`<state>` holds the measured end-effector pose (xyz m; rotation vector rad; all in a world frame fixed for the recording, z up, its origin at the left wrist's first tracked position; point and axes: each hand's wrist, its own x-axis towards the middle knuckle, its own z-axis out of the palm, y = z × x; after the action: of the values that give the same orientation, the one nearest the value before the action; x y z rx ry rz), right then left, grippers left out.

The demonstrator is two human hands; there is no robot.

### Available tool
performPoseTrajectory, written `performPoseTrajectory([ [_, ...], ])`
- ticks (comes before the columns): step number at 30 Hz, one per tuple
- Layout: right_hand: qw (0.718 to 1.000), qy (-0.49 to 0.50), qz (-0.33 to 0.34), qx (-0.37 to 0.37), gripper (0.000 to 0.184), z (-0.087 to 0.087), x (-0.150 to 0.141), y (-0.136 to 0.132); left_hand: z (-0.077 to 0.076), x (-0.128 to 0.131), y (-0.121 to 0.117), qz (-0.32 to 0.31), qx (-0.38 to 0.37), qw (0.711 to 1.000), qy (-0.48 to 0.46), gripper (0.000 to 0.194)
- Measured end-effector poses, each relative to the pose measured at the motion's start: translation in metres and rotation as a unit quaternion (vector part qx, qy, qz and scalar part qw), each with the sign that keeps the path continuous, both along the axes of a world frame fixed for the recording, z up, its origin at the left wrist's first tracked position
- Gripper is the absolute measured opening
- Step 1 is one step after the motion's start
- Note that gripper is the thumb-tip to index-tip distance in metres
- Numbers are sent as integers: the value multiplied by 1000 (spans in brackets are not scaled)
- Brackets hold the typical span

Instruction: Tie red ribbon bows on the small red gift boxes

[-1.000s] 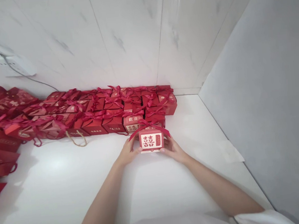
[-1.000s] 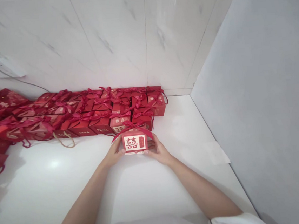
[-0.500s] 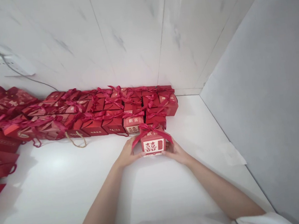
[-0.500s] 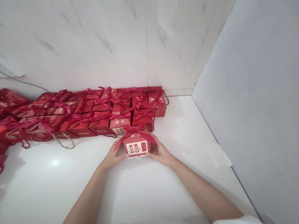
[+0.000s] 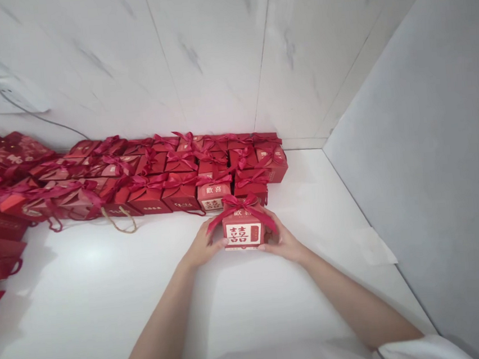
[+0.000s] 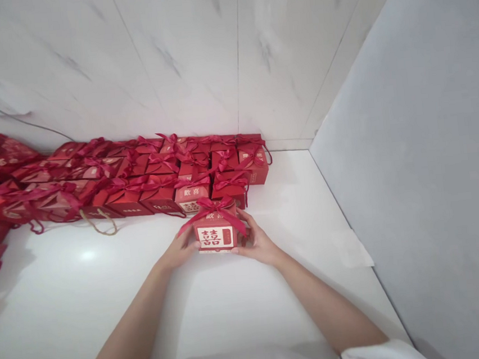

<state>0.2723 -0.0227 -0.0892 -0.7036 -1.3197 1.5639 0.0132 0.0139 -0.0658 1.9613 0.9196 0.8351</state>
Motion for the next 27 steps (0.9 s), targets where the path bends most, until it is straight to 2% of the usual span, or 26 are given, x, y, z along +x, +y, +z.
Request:
performPoseTrajectory([
  [5,1000,-7,-3,-7,103,2,-2,0,-1,1,0,-26,-39,998,-43,68],
  [9,998,-45,-24,35,102,2,1,-3,-4,-1,-1,-15,-35,998,-41,74],
  [12,983,-101,-92,118,102,0,2,-10,-11,6,-9,33,2,997,-67,84],
  [14,968,-109,-155,165,104,-1,-2,-16,-15,19,-20,79,24,992,-94,80],
  [17,946,-105,-253,173,105,1,-14,-21,-14,51,-41,160,1,978,-133,64],
  [18,937,-115,-282,169,105,1,-19,-22,-12,62,-47,171,-13,972,-159,65],
  [20,920,-139,-321,176,104,2,-25,-23,-7,78,-56,149,-18,964,-219,80],
  [22,910,-154,-319,214,100,2,-27,-23,-4,84,-59,124,10,957,-262,98],
  [24,901,-175,-288,271,90,0,-24,-24,-6,79,-55,138,37,955,-261,105],
  [25,895,-189,-272,300,85,0,-23,-24,-9,74,-53,156,41,955,-248,102],
  [27,881,-216,-249,338,75,0,-20,-26,-17,63,-47,187,39,955,-226,82],
])
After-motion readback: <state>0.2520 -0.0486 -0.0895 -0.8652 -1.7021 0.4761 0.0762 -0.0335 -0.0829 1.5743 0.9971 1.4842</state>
